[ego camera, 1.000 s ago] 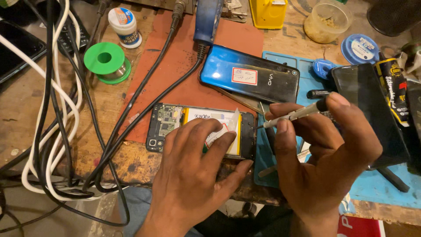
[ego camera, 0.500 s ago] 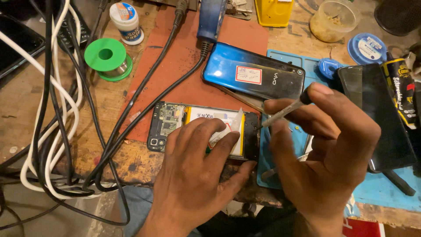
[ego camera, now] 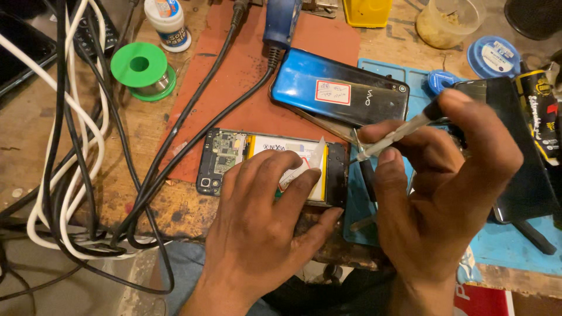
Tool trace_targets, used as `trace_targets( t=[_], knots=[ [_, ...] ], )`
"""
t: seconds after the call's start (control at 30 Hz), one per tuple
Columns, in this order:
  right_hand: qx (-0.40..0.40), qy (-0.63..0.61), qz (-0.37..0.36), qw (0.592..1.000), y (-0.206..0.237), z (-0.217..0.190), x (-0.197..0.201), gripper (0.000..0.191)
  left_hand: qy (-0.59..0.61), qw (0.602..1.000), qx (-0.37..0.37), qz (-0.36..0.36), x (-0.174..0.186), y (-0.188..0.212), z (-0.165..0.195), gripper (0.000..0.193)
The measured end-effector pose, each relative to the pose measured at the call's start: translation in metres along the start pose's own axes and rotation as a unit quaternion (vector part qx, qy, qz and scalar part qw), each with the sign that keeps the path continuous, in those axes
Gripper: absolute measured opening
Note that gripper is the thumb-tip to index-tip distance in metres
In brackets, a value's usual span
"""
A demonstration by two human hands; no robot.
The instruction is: The person uses a precision screwdriver to remove screws from a disassembled smartphone, then uses tweezers to detach a ribbon cable and remove a small circuit board. They apply flux with a soldering iron and continue soldering the board.
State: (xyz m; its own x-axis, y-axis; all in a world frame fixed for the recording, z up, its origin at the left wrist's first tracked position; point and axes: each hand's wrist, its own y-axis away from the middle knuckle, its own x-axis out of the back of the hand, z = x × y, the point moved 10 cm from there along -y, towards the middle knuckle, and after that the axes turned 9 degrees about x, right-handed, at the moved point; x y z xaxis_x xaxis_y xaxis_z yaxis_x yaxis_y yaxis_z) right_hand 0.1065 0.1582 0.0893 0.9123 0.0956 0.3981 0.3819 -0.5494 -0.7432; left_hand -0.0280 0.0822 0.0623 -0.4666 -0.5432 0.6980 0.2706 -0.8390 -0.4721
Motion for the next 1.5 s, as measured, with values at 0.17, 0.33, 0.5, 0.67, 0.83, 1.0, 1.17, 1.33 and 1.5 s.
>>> trace_targets(
  t=[0.17,0.33,0.5,0.67,0.83,1.0,1.17,1.33,1.5],
  knots=[
    [0.016,-0.008,-0.004,1.000,0.0013,0.0003,0.0000,0.062,0.002,1.000,0.003,0.000,-0.0007,0.0003,-0.0007,0.048],
    [0.027,-0.002,-0.016,1.000,0.0007,0.0034,-0.0022,0.068,0.005,1.000,-0.002,0.005,-0.0001,0.0006,-0.0001,0.049],
    [0.042,-0.004,-0.024,0.999,0.0022,0.0004,-0.0010,0.061,0.002,1.000,-0.001,0.005,-0.0005,0.0007,-0.0004,0.048],
    [0.033,-0.001,-0.017,0.999,0.0061,0.0012,0.0011,0.059,0.000,1.000,0.000,-0.001,-0.0019,0.0008,-0.0009,0.049],
    [0.017,-0.002,-0.006,1.000,0.0069,0.0073,0.0011,0.061,0.001,1.000,-0.006,0.007,-0.0007,0.0009,0.0002,0.048],
    [0.018,0.004,-0.002,1.000,0.0055,0.0066,0.0013,0.068,0.001,1.000,-0.005,0.004,-0.0008,0.0009,-0.0001,0.048],
    [0.014,0.001,-0.004,1.000,0.0047,0.0033,-0.0006,0.070,0.001,1.000,-0.002,-0.001,-0.0007,0.0010,0.0002,0.049],
    [0.017,-0.014,-0.009,1.000,0.0058,0.0023,0.0007,0.066,0.001,1.000,0.001,0.003,0.0001,0.0004,-0.0002,0.048],
    [0.031,0.011,-0.015,0.999,0.0075,0.0050,0.0018,0.069,0.006,1.000,0.003,0.001,-0.0009,0.0005,-0.0007,0.049]
  ],
)
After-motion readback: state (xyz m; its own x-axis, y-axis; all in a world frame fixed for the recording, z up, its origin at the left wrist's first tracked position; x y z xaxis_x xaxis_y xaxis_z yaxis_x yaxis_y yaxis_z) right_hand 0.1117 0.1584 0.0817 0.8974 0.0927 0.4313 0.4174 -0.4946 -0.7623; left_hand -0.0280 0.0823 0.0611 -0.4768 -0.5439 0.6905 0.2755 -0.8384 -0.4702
